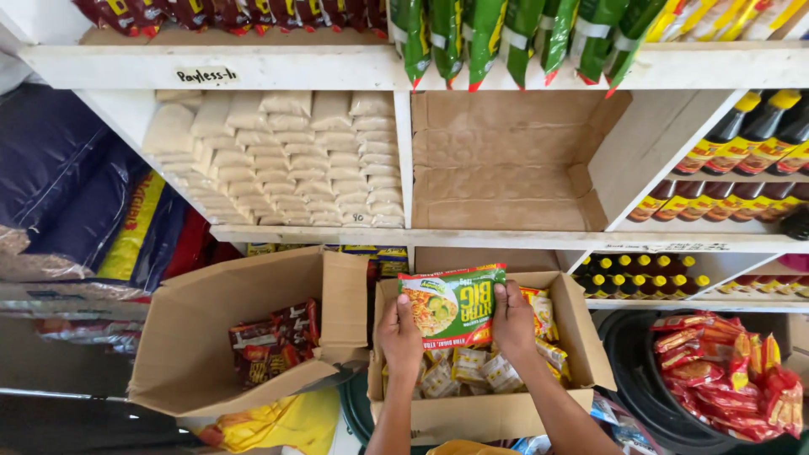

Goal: The person is stocking shelves with packets of instant noodles in a grocery store.

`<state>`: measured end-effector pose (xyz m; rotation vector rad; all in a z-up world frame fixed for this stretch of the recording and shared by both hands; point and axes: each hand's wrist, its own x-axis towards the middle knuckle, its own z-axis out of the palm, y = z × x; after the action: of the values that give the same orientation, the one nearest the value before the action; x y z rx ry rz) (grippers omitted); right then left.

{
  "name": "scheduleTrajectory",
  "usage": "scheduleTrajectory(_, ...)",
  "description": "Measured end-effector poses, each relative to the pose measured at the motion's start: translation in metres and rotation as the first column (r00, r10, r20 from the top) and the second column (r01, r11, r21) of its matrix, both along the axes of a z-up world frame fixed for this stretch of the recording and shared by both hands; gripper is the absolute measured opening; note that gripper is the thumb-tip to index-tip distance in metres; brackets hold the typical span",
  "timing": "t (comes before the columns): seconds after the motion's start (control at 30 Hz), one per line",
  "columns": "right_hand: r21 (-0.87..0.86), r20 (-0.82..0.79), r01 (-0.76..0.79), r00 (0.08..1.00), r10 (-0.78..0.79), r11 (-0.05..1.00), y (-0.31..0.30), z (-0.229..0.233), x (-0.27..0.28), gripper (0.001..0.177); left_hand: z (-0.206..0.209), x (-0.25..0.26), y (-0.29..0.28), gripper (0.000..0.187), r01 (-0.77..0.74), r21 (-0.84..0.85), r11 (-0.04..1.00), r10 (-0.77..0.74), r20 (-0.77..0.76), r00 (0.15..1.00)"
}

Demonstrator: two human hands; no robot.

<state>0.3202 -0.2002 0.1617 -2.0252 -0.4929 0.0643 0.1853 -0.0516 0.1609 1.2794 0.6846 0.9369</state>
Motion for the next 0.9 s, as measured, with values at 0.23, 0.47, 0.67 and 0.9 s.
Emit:
scheduleTrajectory(0.23, 0.027, 0.037, 0.021, 0.999, -0.022, 0.999, -0.026, 0.006, 0.009, 0.029, -0.007, 0.004, -0.013, 0.041, 0.025, 0.219, 0.975, 0.011, -0.16, 0.987)
scheduleTrajectory(0.47, 0.175, 0.055, -0.073, 0.996, 0.064, 0.982, -0.03, 0.023, 0.006, 0.03, -0.051, 0.01, 0.008, 0.048, 0.159, -0.186, 0.97, -0.18, -0.104, 0.978)
scheduleTrajectory(0.67, 0.312, -0.124, -0.147, 0.973, 0.193, 0.939, -0.026, 0.008, -0.004, 0.029, -0.041, 0.017, -0.001, 0.048, 0.294, -0.602, 0.742, -0.224, 0.19, 0.956)
scheduleTrajectory(0.9, 0.143, -0.087, -0.1, 0.99, 0.114, 0.985, -0.038, -0.02, 0.002, 0.03, -0.041, 0.015, -0.005, 0.034, 0.143, -0.322, 0.936, -0.081, 0.2, 0.976)
